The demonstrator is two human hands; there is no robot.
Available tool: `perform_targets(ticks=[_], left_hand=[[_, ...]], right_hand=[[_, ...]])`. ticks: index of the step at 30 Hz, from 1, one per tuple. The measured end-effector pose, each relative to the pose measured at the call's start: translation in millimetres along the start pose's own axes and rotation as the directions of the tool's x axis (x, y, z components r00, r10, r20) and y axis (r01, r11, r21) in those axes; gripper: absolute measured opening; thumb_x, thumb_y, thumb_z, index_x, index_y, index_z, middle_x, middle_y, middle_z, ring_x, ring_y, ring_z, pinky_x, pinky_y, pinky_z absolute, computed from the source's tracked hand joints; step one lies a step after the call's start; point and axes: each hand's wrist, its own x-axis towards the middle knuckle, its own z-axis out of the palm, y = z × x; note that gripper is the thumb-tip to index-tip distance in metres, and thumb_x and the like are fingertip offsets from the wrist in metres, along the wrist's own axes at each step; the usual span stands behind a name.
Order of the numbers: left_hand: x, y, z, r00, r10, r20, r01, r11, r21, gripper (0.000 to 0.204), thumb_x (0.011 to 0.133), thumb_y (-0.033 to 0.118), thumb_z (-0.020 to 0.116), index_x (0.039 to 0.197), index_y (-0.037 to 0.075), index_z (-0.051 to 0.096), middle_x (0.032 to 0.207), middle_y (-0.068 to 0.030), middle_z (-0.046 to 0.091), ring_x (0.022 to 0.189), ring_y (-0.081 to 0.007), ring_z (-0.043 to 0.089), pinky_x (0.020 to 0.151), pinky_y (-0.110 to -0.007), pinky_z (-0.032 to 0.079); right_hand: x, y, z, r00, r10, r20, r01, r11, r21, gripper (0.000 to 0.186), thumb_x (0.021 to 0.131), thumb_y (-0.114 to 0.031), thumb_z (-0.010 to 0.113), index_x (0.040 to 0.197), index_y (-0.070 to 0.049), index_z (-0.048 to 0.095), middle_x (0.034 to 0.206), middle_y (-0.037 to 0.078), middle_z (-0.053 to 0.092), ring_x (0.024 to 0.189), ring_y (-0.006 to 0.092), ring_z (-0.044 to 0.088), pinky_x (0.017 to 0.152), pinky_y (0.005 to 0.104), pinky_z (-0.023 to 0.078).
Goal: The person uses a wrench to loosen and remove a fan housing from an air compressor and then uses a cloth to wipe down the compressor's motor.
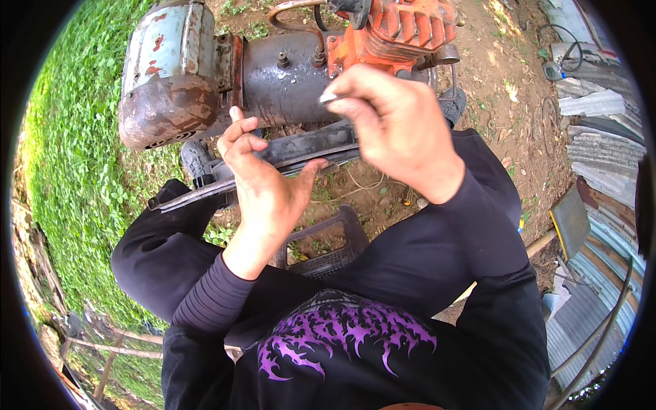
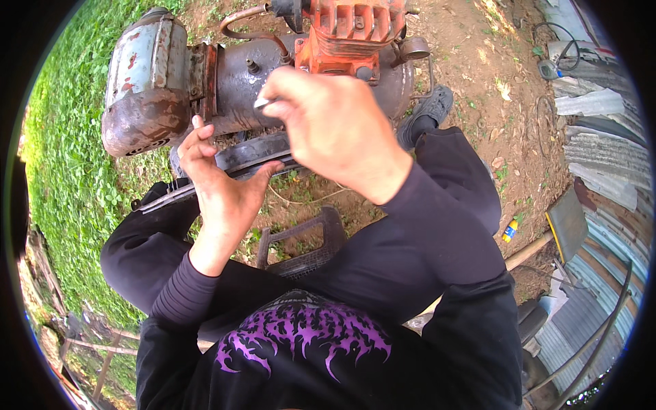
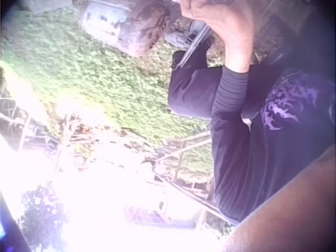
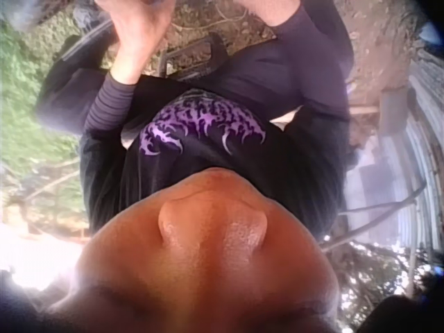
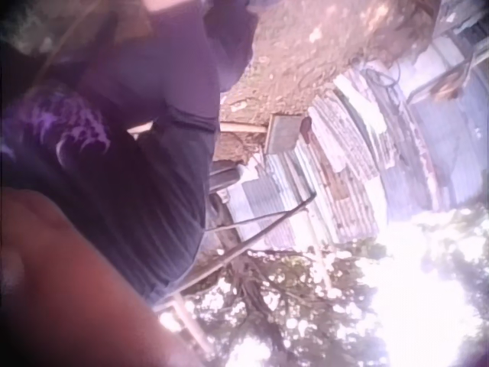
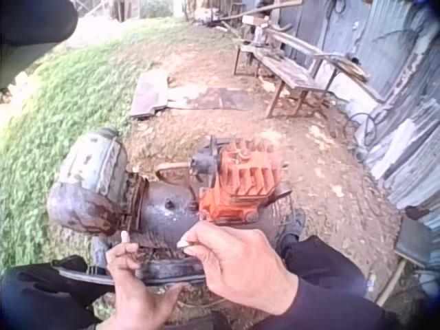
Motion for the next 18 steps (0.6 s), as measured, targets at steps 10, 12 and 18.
perform_targets(ticks=[10,12,18], left_hand=[[-1.3,-8.8,8.8,0.985,0.12,-0.125,-0.119,0.993,0.015,0.107,0.057,-0.007,0.089,0.136,0.008,0.018,0.139,-0.0239,0.031,0.142,-0.0461,0.034,0.124,-0.072,0.022],[-0.5,-6.9,7.6,0.987,0.129,-0.098,-0.131,0.991,-0.016,0.108,0.056,-0.006,0.091,0.136,0.007,0.02,0.136,-0.0235,0.034,0.141,-0.0479,0.036,0.122,-0.072,0.024],[7.6,12.7,-10.5,0.983,-0.036,0.18,0.019,0.995,0.093,0.043,0.073,0.011,0.094,0.111,0.008,0.074,0.128,-0.0178,0.052,0.143,-0.0499,0.046,0.115,-0.055,0.045]], right_hand=[[1.6,-0.4,58.5,0.919,-0.146,0.367,0.254,0.93,-0.266,0.013,0.081,-0.019,0.069,0.087,-0.009,0.075,0.08,0.01,0.073,0.079,0.0306,0.076,0.064,0.0431,0.06],[2.1,0.5,51.6,0.962,-0.123,0.243,0.175,0.963,-0.206,0.009,0.085,-0.015,0.068,0.089,-0.009,0.073,0.081,0.009,0.073,0.078,0.0308,0.076,0.065,0.0429,0.06],[2.6,24.0,-9.8,0.986,0.164,-0.024,-0.153,0.954,0.258,0.01,0.099,-0.003,0.067,0.107,-0.003,0.073,0.098,0.009,0.079,0.089,0.0157,0.076,0.081,0.0293,0.059]])
